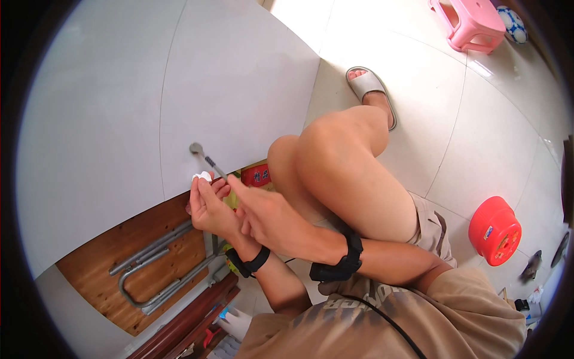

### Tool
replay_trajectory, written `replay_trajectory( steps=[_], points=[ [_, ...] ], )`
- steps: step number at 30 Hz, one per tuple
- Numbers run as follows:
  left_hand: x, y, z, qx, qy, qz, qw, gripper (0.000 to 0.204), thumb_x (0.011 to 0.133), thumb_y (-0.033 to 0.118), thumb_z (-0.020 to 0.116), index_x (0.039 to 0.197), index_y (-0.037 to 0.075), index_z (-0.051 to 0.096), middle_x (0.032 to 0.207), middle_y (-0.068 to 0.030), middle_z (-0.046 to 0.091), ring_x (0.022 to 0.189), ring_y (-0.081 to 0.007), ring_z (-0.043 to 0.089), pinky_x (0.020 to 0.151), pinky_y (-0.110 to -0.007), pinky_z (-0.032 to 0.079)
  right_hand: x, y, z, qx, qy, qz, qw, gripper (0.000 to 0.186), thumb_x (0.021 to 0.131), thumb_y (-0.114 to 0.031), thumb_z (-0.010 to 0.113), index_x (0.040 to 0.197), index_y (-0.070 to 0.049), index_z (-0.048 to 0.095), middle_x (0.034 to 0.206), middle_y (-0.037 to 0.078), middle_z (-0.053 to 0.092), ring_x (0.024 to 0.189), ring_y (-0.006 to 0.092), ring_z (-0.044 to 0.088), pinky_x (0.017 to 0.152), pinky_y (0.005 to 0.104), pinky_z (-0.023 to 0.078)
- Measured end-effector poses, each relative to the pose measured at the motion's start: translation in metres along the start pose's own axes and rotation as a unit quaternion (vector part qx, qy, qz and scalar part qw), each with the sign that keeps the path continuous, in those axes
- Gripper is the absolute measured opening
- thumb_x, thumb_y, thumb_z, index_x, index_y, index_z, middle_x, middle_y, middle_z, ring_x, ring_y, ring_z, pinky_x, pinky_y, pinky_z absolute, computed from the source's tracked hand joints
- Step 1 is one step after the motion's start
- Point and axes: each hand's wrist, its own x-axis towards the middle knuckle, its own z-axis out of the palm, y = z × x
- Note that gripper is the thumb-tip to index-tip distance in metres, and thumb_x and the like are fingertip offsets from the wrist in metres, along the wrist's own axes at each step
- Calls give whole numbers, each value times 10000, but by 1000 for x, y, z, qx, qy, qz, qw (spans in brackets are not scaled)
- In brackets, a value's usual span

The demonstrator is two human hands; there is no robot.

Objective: The recorder is using a specialized metal tool and a small piece of white filler material to repair or clean a mark on a white cabinet door.

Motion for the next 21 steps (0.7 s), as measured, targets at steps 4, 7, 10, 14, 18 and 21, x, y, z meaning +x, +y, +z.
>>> replay_trajectory(
  steps=[4, 7, 10, 14, 18, 21],
  points=[
    [0, -2, -4, 20, 14, 19, 1000, 336, 1012, 144, 605, 1220, -118, 636, 1015, -186, 737, 762, -178, 689, 625, -265, 567, 12, -1, -11, 18, 27, 29, 999, 540, 947, 122, 465, 1480, 62, 404, 834, 145, 623, 650, 205, 663, 601, 325, 562],
    [-2, -5, -6, 15, 8, 15, 1000, 342, 1010, 151, 609, 1220, -118, 636, 1019, -183, 735, 766, -183, 688, 639, -269, 570, 17, -11, -15, 116, 41, 119, 985, 577, 915, 138, 478, 1482, 59, 409, 809, 157, 615, 633, 221, 654, 607, 337, 553],
    [-3, -5, -5, 10, 2, -4, 1000, 355, 1006, 161, 618, 1222, -119, 636, 1020, -182, 734, 769, -182, 686, 653, -272, 570, 5, -2, -9, 28, 16, 20, 999, 537, 951, 110, 464, 1482, 62, 407, 811, 138, 616, 626, 199, 662, 589, 323, 557],
    [-3, -7, -10, 31, 8, 14, 999, 367, 1004, 172, 625, 1225, -121, 635, 1022, -179, 733, 767, -181, 684, 652, -270, 569, 17, -4, -15, 44, 37, 64, 996, 521, 967, 93, 458, 1485, 64, 403, 820, 129, 609, 626, 187, 666, 583, 319, 560],
    [-4, -6, -6, 33, 11, 21, 999, 369, 1004, 173, 624, 1224, -123, 634, 1030, -181, 731, 777, -181, 682, 647, -265, 568, 20, -4, -12, 62, 53, 116, 990, 529, 960, 99, 466, 1485, 62, 409, 827, 120, 600, 606, 178, 655, 572, 314, 558],
    [-3, -6, -4, 36, 10, 16, 999, 371, 1003, 176, 626, 1224, -122, 634, 1033, -183, 730, 777, -179, 682, 642, -263, 566, 9, 5, -4, -16, 38, 49, 998, 508, 983, 76, 453, 1488, 58, 403, 828, 106, 600, 604, 161, 655, 548, 297, 557]
  ],
)
